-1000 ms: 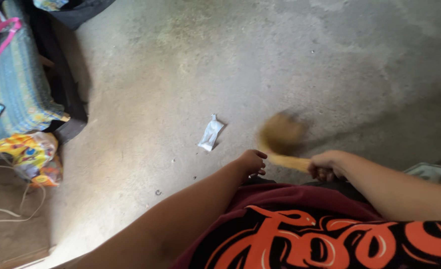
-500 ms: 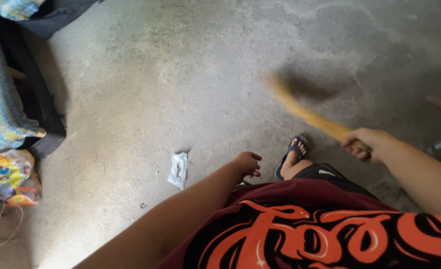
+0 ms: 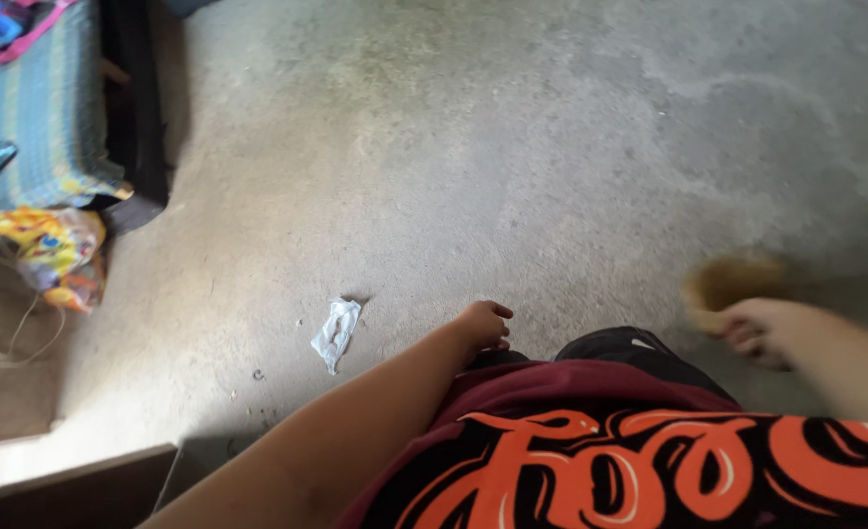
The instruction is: The person sweeps the concrete floor with a broom, moving debris from under a furniture unit and around a motorcycle.
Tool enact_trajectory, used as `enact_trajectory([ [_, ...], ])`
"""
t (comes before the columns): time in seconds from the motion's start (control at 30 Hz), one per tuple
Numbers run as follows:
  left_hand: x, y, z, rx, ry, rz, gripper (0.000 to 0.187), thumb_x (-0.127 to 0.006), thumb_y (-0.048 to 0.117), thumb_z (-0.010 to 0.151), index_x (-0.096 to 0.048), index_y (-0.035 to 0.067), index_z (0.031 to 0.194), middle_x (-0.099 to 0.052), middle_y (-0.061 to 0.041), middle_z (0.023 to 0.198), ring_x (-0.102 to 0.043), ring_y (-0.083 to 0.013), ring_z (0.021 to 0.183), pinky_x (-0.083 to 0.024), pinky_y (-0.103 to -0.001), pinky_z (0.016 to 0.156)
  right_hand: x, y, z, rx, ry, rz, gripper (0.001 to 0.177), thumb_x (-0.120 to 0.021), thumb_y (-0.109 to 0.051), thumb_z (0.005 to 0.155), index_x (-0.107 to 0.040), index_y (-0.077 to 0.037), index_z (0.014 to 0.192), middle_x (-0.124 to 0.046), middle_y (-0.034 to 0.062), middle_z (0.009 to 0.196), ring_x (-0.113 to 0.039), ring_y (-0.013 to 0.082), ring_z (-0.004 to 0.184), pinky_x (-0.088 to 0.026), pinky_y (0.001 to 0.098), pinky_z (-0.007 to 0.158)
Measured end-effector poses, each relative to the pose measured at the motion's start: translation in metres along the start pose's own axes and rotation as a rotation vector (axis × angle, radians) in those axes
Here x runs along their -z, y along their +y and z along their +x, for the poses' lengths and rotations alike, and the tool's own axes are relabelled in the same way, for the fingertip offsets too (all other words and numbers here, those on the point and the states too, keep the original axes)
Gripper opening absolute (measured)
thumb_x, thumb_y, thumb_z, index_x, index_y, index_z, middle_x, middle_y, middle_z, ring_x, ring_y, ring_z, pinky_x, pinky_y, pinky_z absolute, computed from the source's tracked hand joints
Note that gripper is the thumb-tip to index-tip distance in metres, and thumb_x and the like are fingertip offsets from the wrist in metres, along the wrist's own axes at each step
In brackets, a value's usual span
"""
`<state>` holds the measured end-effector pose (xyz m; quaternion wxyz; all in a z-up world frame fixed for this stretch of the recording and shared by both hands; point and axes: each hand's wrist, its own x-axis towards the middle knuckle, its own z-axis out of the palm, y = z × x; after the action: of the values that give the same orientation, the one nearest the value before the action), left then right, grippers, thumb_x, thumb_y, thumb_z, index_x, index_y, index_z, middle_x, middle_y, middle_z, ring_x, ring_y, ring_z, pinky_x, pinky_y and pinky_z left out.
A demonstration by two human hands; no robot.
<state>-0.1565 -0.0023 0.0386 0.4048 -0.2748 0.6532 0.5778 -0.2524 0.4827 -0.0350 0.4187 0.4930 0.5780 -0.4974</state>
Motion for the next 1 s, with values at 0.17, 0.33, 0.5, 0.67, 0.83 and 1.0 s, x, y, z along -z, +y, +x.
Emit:
enact_trajectory([
  [0.17,-0.025,0.024,-0.009,0.004,0.075,-0.040,0.050,-0.061,-0.009,0.091,-0.061,0.008,0.139,-0.070,-0.023,0.123,-0.074,-0.0251,0.091,-0.063,-0.033,0.074,-0.142,-0.040,-0.034,-0.171,-0.354,-0.683,0.024,-0.064,-0.008,0.077,-0.046,-0.013,0.062,-0.039,0.0007,0.050,-0.023,0.0115,0.033,-0.017,0.0269,0.032],
  [0.33,-0.044,0.052,-0.016,-0.017,0.108,0.038,0.047,-0.060,-0.005,0.092,-0.063,0.006,0.138,-0.072,-0.022,0.118,-0.075,-0.0277,0.087,-0.060,-0.034,0.067,-0.182,-0.066,-0.152,-0.020,-0.282,-0.865,0.008,-0.070,0.000,0.078,-0.064,0.000,0.084,-0.053,0.0060,0.058,-0.037,0.0082,0.037,-0.024,0.0217,0.031],
  [0.5,-0.050,0.050,0.035,-0.071,-0.046,0.146,0.052,-0.060,-0.006,0.091,-0.057,0.006,0.142,-0.072,-0.021,0.120,-0.075,-0.0256,0.089,-0.060,-0.034,0.067,-0.088,-0.070,-0.203,0.116,-0.298,-0.635,0.027,-0.071,0.000,0.075,-0.065,-0.007,0.100,-0.059,0.0087,0.067,-0.043,0.0098,0.042,-0.027,0.0222,0.034],
  [0.67,-0.064,0.074,0.034,-0.015,-0.070,0.145,0.050,-0.050,-0.003,0.096,-0.055,0.010,0.143,-0.070,-0.019,0.126,-0.076,-0.0259,0.096,-0.061,-0.034,0.075,0.036,-0.039,-0.184,0.190,0.001,-0.270,0.033,-0.068,-0.005,0.081,-0.066,0.003,0.113,-0.060,0.0112,0.071,-0.041,0.0108,0.042,-0.030,0.0241,0.035],
  [0.83,-0.073,0.099,0.003,-0.003,-0.031,0.210,0.050,-0.057,-0.005,0.093,-0.062,0.010,0.140,-0.070,-0.021,0.127,-0.075,-0.0271,0.100,-0.062,-0.034,0.078,0.138,-0.045,-0.089,0.193,0.241,-0.102,0.027,-0.068,-0.006,0.085,-0.063,0.002,0.110,-0.055,0.0064,0.075,-0.043,0.0114,0.050,-0.028,0.0256,0.040],
  [1.0,-0.065,0.086,0.005,-0.002,0.022,0.171,0.051,-0.061,-0.007,0.091,-0.063,0.011,0.139,-0.071,-0.020,0.124,-0.076,-0.0253,0.094,-0.063,-0.035,0.078,0.125,-0.092,-0.001,0.186,0.210,-0.402,0.022,-0.071,-0.019,0.086,-0.068,-0.005,0.102,-0.063,0.0103,0.089,-0.055,0.0210,0.071,-0.041,0.0354,0.054],
])
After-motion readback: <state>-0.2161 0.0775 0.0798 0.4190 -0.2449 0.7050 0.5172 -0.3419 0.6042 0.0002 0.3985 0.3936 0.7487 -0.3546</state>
